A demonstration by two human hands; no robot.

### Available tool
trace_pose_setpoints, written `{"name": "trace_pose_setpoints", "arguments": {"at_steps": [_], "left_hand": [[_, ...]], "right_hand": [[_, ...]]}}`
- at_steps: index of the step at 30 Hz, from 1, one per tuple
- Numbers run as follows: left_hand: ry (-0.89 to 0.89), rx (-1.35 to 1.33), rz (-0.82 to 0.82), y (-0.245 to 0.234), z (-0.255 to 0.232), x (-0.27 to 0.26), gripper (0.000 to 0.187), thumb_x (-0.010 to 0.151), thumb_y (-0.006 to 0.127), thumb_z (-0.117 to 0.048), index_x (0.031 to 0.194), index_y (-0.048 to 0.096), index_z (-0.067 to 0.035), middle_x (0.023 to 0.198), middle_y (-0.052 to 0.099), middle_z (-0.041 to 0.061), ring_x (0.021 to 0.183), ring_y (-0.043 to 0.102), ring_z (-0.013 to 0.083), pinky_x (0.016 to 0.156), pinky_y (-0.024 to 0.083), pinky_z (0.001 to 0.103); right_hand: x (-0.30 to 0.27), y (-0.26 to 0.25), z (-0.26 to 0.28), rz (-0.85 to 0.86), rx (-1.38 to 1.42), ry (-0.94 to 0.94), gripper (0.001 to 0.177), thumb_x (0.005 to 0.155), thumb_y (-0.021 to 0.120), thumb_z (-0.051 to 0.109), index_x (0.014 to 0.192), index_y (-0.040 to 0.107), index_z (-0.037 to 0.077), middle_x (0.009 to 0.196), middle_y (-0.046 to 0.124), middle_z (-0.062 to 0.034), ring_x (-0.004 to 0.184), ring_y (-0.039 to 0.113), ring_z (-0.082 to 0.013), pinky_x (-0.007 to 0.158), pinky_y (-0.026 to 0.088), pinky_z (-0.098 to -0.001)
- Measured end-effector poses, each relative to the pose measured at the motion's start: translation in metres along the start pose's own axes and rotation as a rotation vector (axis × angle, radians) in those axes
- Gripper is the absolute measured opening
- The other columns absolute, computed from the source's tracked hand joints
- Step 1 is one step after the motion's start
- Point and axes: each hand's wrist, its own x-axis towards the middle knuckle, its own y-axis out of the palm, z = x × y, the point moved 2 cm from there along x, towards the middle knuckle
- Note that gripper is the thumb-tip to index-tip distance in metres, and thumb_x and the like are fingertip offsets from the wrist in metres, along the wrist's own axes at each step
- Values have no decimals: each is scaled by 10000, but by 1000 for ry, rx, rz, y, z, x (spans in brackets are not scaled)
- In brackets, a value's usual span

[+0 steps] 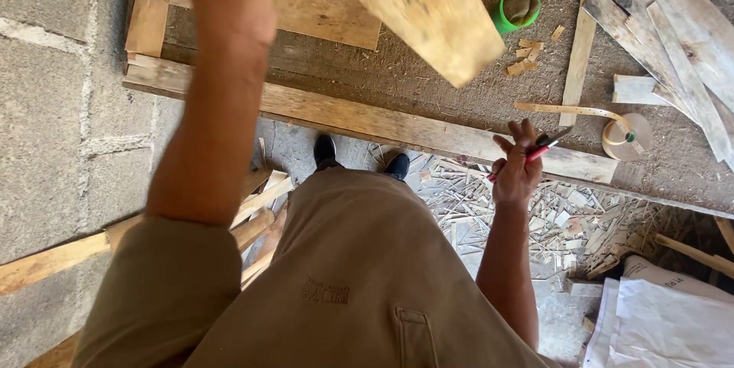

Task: Applying and trimming edge banding or veneer strips on a wooden board using a utility knife.

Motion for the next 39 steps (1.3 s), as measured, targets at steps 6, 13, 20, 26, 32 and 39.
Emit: {"name": "trace_pose_setpoints", "arguments": {"at_steps": [6, 13, 20, 26, 32, 39], "left_hand": [[-443, -349, -218, 3, 86, -69, 343, 889, 784, -80, 1176, 600, -43, 939, 715, 64, 685, 673, 113, 529, 583, 230], [-599, -669, -342, -15, 246, -144, 265, 925, 744, -24, 1128, 610, -128, 1009, 705, 9, 832, 681, 127, 707, 596, 304], [-575, -445, -497, -71, 321, -149, 157, 997, 657, -49, 1119, 563, -19, 968, 712, 62, 790, 709, 206, 657, 625, 389], [-660, 245, -652, -130, 252, -123, 646, 870, 714, -68, 1419, 374, -52, 903, 765, 136, 698, 720, 203, 607, 570, 346], [-327, 806, -467, -178, 243, -124, 470, 873, 785, -124, 1315, 646, -50, 1251, 671, 156, 1078, 676, 306, 943, 577, 473], [10, 1139, -195, -208, 262, -125, 594, 986, 756, -299, 1418, 564, 60, 1593, 353, 296, 1493, 281, 484, 1237, 271, 551]], "right_hand": [[13, 8, -32, 44, -31, 56, 546, 1107, 488, 394, 1557, 405, 95, 1376, 600, -75, 1157, 725, -150, 519, 523, -177], [33, 3, -84, -53, 41, 278, 184, 1062, 686, 247, 1137, 619, 93, 813, 550, 31, 616, 491, -90, 483, 434, -243], [55, 4, -105, -112, 12, 355, 173, 1009, 724, 128, 1123, 595, 120, 829, 609, 23, 635, 545, -112, 488, 459, -269], [60, 34, -94, -111, -42, 428, 169, 1004, 705, 115, 1132, 595, 127, 828, 613, 23, 646, 539, -105, 490, 449, -263], [66, 60, -97, -115, -162, 486, 122, 1023, 698, 143, 1112, 620, 112, 805, 607, 15, 627, 521, -105, 494, 443, -270], [78, 62, -113, -77, -128, 465, 115, 1015, 700, 129, 1095, 617, 125, 780, 596, 29, 609, 522, -102, 483, 442, -281]]}}
